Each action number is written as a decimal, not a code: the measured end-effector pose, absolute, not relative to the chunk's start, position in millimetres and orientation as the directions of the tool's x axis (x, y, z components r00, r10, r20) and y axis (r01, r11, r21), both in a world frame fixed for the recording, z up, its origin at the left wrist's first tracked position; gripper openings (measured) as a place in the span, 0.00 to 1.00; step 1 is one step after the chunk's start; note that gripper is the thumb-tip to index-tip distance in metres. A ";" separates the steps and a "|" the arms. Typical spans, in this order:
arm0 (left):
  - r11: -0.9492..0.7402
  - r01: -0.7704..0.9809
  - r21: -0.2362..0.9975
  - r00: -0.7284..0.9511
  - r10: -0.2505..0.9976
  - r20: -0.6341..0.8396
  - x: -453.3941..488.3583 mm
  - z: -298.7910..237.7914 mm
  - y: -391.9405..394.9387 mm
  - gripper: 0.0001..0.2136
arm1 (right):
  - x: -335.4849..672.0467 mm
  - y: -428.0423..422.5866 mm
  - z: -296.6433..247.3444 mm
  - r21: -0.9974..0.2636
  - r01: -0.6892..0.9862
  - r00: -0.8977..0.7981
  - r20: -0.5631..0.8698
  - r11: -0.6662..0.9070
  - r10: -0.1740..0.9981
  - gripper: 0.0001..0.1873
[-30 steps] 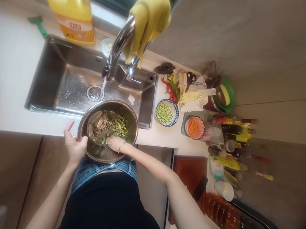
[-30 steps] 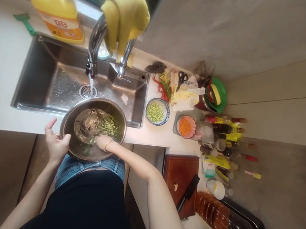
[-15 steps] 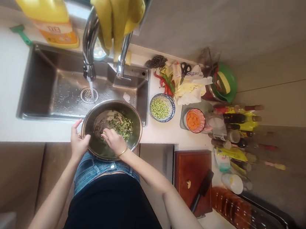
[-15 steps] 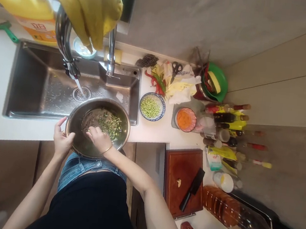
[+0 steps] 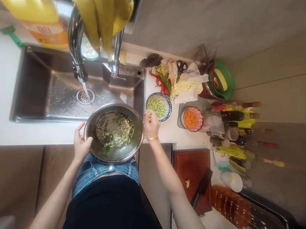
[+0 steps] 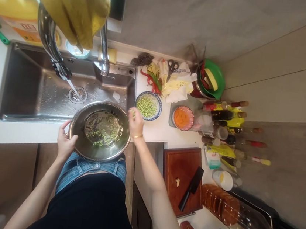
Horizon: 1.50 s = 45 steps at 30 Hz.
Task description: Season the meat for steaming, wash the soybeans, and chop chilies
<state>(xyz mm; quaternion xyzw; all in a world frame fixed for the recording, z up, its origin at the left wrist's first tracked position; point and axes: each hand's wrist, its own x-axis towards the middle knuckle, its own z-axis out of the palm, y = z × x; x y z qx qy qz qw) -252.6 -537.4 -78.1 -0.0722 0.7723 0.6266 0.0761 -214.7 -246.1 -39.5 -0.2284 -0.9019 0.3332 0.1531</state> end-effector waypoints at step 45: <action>0.283 -0.093 0.954 -0.992 0.052 -0.113 -244.1 -54.6 -522.2 0.32 | -187.5 -380.8 -97.5 -0.693 0.415 -0.786 -0.599 0.589 -0.151 0.05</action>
